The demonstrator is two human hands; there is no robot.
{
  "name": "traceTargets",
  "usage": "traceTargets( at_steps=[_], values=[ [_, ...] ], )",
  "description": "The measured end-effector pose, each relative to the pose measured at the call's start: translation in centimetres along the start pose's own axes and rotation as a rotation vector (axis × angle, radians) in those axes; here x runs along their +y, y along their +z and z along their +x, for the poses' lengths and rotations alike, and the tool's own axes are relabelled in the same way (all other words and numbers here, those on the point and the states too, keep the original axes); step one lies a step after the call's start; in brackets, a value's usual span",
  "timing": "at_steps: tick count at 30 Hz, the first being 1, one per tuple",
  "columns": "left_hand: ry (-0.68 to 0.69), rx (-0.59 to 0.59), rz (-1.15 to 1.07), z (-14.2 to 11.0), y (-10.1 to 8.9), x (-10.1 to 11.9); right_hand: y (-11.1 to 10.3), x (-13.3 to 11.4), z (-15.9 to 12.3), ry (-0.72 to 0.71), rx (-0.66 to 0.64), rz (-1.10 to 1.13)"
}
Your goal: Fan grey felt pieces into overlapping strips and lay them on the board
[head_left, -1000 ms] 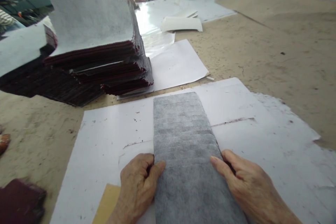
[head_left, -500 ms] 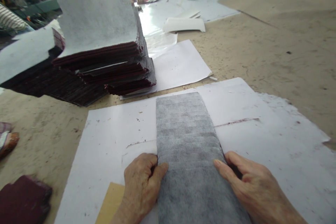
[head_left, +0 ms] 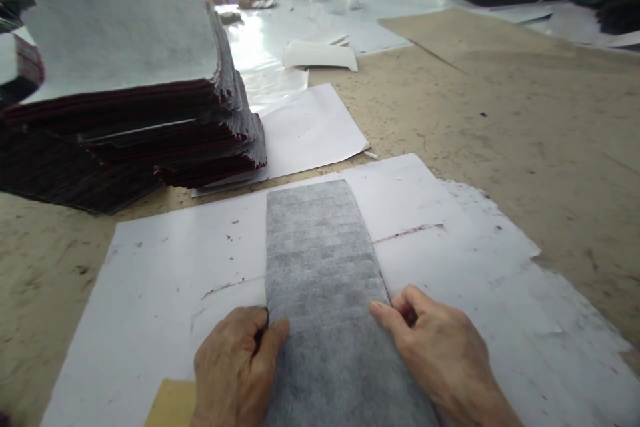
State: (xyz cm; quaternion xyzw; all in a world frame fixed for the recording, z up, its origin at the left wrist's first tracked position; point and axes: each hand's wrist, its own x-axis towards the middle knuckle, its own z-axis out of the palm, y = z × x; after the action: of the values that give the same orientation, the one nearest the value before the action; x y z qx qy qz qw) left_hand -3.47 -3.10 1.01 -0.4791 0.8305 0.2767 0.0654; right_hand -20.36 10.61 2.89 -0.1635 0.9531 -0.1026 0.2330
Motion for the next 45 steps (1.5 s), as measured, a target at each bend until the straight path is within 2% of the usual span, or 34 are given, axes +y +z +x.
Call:
traceTargets(
  at_steps=[4,14,21,27,30,32,34,36,38,40,42,45],
  values=[
    [-0.006,0.032,0.019,-0.1,0.0,0.3,-0.2,-0.2,0.2,0.000,0.014,0.020],
    [-0.040,0.035,-0.014,-0.3,-0.3,1.3,-0.1,0.3,0.3,-0.173,0.150,0.095],
    [-0.057,-0.017,0.005,-0.3,-0.4,1.4,-0.3,0.2,0.3,-0.147,0.095,0.040],
    [-0.044,0.014,0.054,-0.4,-0.4,1.6,0.0,0.3,0.7,-0.173,0.100,0.001],
    [-0.026,0.077,0.142,-0.8,0.0,1.4,0.3,0.5,0.4,-0.225,0.136,-0.065],
    [0.032,0.193,0.208,-1.2,0.4,1.0,0.3,0.6,0.0,-0.320,0.286,-0.136],
    [0.157,0.388,0.258,-1.3,0.6,0.6,0.3,0.8,-0.1,-0.510,0.473,-0.169],
    [0.335,0.541,0.287,-1.2,0.7,0.3,0.0,1.0,0.2,-0.748,0.551,-0.140],
    [0.482,0.542,0.290,-0.9,0.4,0.1,-0.4,1.1,1.0,-0.928,0.478,-0.083],
    [0.581,0.447,0.271,-0.3,0.0,0.2,-0.9,1.0,2.1,-0.996,0.361,-0.048],
    [0.612,0.346,0.243,0.4,-0.7,0.5,-1.4,0.7,3.1,-0.993,0.244,-0.047],
    [0.554,0.189,0.217,1.3,-1.9,1.2,-2.3,-0.2,4.0,-0.940,0.091,-0.074]
  ],
)
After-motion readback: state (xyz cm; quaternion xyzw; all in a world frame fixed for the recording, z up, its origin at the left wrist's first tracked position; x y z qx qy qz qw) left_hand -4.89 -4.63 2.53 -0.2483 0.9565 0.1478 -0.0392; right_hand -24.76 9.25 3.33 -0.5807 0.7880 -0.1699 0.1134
